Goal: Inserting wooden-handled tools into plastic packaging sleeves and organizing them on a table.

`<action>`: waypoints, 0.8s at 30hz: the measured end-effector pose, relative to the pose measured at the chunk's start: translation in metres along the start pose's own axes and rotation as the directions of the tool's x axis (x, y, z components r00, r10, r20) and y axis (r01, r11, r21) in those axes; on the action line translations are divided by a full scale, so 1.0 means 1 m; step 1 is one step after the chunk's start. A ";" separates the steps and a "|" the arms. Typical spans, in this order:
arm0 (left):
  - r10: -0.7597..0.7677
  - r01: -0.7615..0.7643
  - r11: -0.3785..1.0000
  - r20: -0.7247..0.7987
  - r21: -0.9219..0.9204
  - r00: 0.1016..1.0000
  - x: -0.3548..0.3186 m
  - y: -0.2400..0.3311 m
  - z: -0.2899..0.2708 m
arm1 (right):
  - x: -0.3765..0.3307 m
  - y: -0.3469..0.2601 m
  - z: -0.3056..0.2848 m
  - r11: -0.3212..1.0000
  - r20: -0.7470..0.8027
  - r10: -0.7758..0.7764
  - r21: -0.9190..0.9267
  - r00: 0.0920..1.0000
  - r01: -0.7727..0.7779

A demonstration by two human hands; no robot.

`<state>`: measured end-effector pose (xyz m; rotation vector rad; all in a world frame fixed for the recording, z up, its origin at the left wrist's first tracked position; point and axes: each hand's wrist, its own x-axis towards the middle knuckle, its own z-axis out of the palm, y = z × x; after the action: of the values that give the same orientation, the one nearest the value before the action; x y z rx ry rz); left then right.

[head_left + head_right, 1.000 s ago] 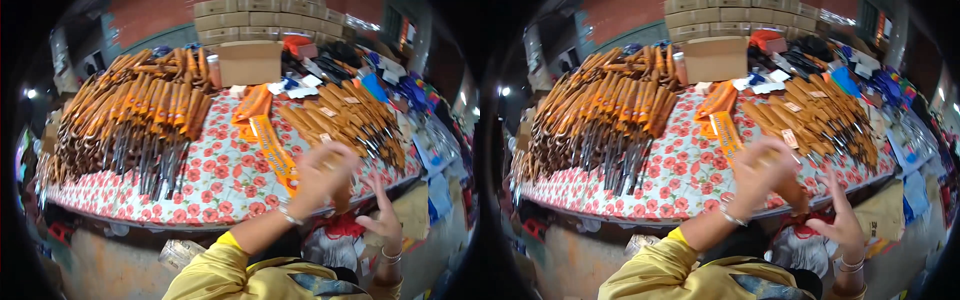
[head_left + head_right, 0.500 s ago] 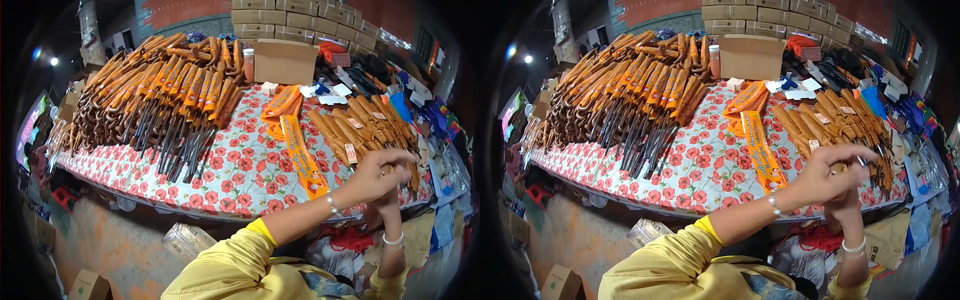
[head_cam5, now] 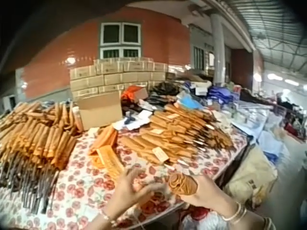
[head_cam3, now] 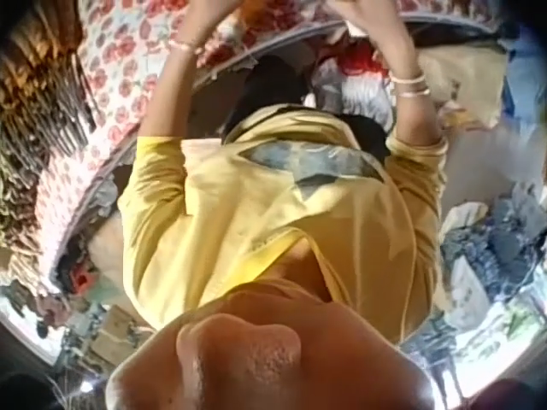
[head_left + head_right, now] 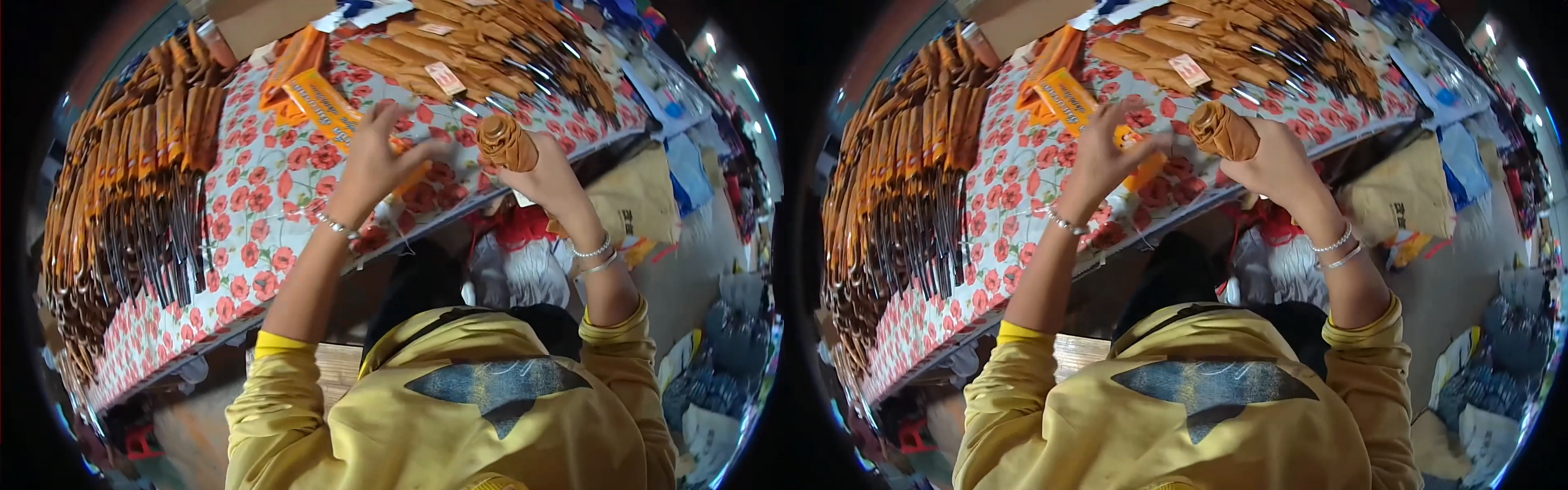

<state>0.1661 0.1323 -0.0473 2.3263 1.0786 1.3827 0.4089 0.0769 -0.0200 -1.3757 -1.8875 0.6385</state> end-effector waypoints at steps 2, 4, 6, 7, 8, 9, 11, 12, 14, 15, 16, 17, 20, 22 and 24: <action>-0.001 -0.007 0.997 0.110 0.075 0.994 -0.031 -0.021 0.006 | -0.016 0.000 0.003 0.999 0.002 0.017 -0.037 1.000 -0.017; 0.120 -0.156 0.969 0.187 0.192 0.975 -0.051 -0.027 0.007 | -0.027 -0.004 0.012 0.994 0.036 0.003 -0.112 0.999 0.001; 0.133 -0.167 0.970 0.189 0.178 0.973 -0.058 -0.020 0.011 | -0.036 -0.004 0.020 0.993 0.079 0.051 -0.115 0.996 -0.042; 0.145 -0.177 0.970 0.183 0.169 0.972 -0.059 -0.017 0.012 | -0.039 -0.003 0.026 0.990 0.125 0.090 -0.121 0.988 -0.075; 0.157 -0.186 0.968 0.175 0.166 0.972 -0.060 -0.015 0.012 | -0.041 -0.003 0.031 0.987 0.172 0.124 -0.126 0.977 -0.103; 0.157 -0.187 0.968 0.176 0.167 0.972 -0.060 -0.013 0.011 | -0.042 -0.002 0.036 0.987 0.172 0.124 -0.124 0.977 -0.103; 0.174 -0.201 0.968 0.172 0.154 0.970 -0.059 -0.009 0.009 | -0.045 -0.001 0.045 0.984 0.196 0.126 -0.149 0.972 -0.097; 0.182 -0.208 0.967 0.170 0.147 0.969 -0.058 -0.008 0.009 | -0.046 0.000 0.047 0.982 0.209 0.128 -0.162 0.970 -0.094; 0.158 -0.189 0.969 0.190 0.156 0.969 -0.058 -0.008 0.010 | -0.044 -0.001 0.050 0.983 0.226 0.140 -0.151 0.964 -0.107; 0.134 -0.170 0.972 0.210 0.164 0.968 -0.058 -0.009 0.011 | -0.043 -0.001 0.051 0.982 0.243 0.152 -0.142 0.958 -0.120; 0.111 -0.152 0.973 0.229 0.172 0.967 -0.058 -0.009 0.011 | -0.043 -0.002 0.052 0.982 0.260 0.165 -0.134 0.952 -0.134; 0.112 -0.154 0.973 0.230 0.174 0.967 -0.057 -0.010 0.011 | -0.043 -0.003 0.053 0.982 0.258 0.163 -0.132 0.952 -0.133; 0.174 -0.238 0.938 0.252 0.250 0.952 -0.051 -0.012 0.013 | -0.039 -0.004 0.054 0.986 0.282 0.130 -0.141 0.951 -0.093; 0.134 -0.176 0.966 0.217 0.188 0.967 -0.054 -0.015 0.014 | -0.039 -0.004 0.059 0.990 0.259 0.085 -0.128 0.962 -0.053; 0.042 -0.050 0.998 0.166 0.039 0.985 -0.052 -0.010 0.013 | -0.041 -0.007 0.062 0.994 0.212 0.010 -0.106 0.977 0.013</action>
<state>0.1567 0.1056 -0.0941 2.4612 1.0217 1.1675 0.3639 0.0370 -0.0645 -1.4201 -2.1184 0.7172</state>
